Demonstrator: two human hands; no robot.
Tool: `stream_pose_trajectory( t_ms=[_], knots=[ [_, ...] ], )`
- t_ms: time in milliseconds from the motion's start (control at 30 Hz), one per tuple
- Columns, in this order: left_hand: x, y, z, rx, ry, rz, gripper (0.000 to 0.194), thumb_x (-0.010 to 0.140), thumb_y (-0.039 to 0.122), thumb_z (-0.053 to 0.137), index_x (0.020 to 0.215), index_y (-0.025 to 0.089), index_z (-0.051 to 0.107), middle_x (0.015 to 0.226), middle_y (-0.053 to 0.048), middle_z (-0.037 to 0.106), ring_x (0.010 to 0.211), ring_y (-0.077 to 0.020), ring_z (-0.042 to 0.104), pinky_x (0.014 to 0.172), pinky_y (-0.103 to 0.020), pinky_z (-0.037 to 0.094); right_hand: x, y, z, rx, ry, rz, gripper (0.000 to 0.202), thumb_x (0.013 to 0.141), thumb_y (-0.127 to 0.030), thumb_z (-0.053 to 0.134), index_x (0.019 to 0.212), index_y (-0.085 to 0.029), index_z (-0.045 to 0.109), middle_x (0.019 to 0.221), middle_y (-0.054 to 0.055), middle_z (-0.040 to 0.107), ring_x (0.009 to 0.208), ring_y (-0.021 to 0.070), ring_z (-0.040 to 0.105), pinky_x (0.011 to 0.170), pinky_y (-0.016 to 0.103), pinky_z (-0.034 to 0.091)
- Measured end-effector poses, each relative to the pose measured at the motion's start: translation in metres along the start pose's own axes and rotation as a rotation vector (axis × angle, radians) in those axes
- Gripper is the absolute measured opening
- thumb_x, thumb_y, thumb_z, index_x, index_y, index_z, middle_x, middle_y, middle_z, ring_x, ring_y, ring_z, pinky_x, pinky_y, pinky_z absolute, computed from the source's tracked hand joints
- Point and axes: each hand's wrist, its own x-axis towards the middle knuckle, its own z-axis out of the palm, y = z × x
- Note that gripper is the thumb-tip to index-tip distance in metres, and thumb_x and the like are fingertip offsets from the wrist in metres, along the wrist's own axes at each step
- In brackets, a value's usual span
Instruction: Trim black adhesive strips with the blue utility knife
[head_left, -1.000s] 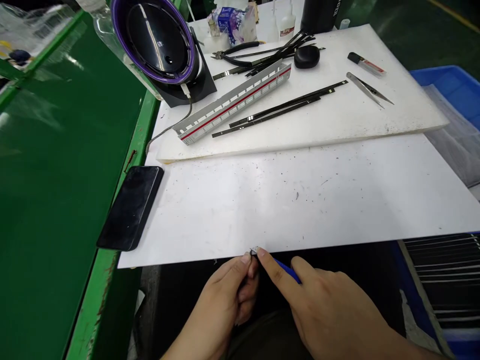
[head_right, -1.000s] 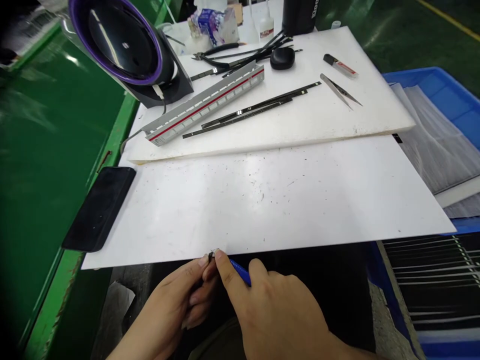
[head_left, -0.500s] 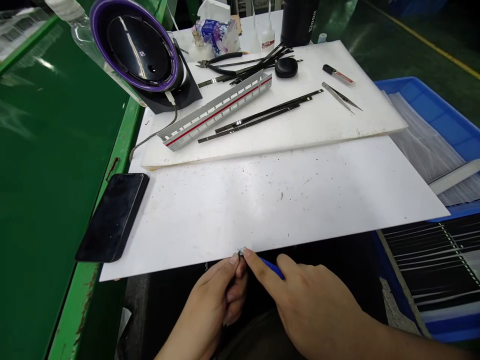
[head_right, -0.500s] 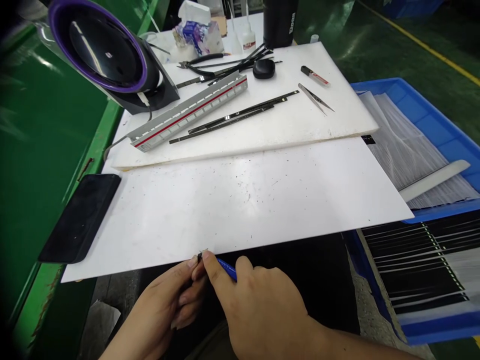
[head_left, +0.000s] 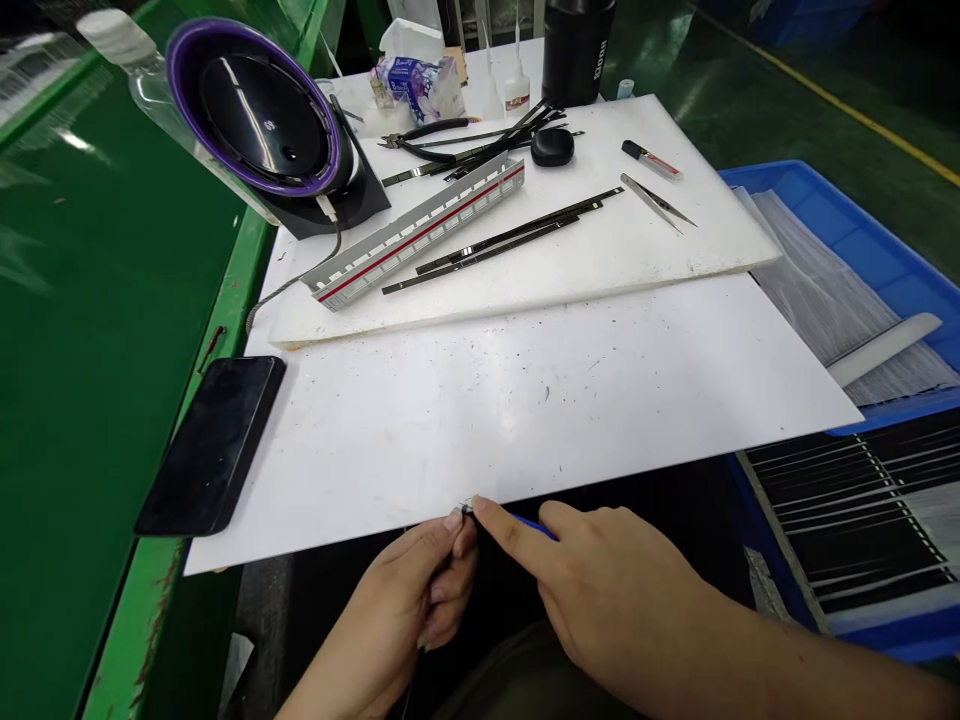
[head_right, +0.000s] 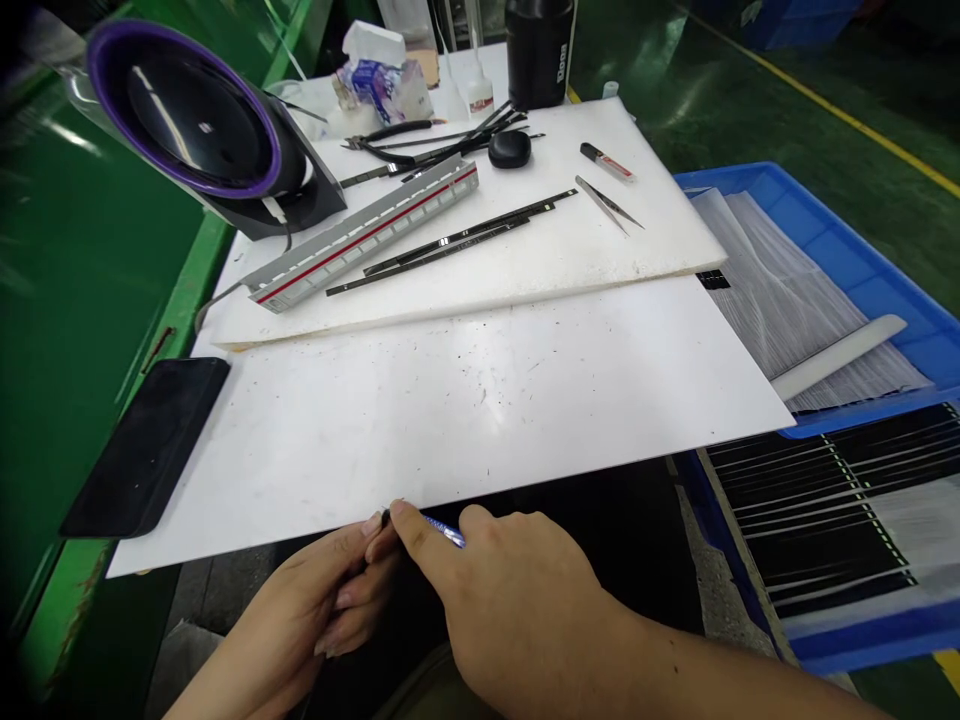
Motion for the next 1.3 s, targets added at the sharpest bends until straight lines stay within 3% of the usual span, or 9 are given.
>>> stream_pose_trajectory(
  t_ms=[367,800,1033,1300],
  knots=[
    [0.0011,-0.0026,-0.0002,0.017,0.020,0.009,0.035,0.086,0.050,0.061,0.070,0.019,0.053,0.053,0.008,0.034,0.042,-0.0054,0.020,0.039,-0.018,0.017,0.0006,-0.0029,-0.0008,-0.121,0.005,-0.021,0.087,0.078,-0.008,0.053,0.155,-0.031,0.020,0.076,-0.001,0.056,0.044,0.0148,0.049,0.044,0.031,0.008],
    [-0.0001,-0.0005,0.0032,0.061,0.040,0.047,0.038,0.079,0.052,0.068,0.069,0.020,0.051,0.051,0.010,0.035,0.040,-0.0044,0.020,0.038,-0.018,0.019,-0.0010,-0.0007,0.0012,-0.035,0.036,0.003,0.071,0.088,-0.014,0.049,0.153,-0.031,0.027,0.079,0.000,0.061,0.055,0.0174,0.058,0.044,0.030,0.018],
    [0.0003,0.0004,0.0055,0.060,0.042,0.052,0.039,0.079,0.053,0.069,0.069,0.020,0.051,0.051,0.009,0.036,0.039,-0.0044,0.020,0.038,-0.018,0.018,-0.0030,-0.0031,-0.0003,-0.025,0.013,0.012,0.073,0.089,-0.016,0.051,0.155,-0.031,0.024,0.081,0.001,0.062,0.056,0.0166,0.058,0.045,0.029,0.021],
    [-0.0004,0.0004,0.0041,0.082,0.048,0.035,0.040,0.079,0.055,0.068,0.068,0.020,0.051,0.052,0.009,0.034,0.041,-0.0048,0.020,0.038,-0.018,0.017,-0.0019,-0.0034,0.0005,-0.093,0.030,0.013,0.080,0.082,-0.013,0.054,0.154,-0.032,0.024,0.076,-0.001,0.058,0.048,0.0160,0.054,0.043,0.030,0.012]
  ],
)
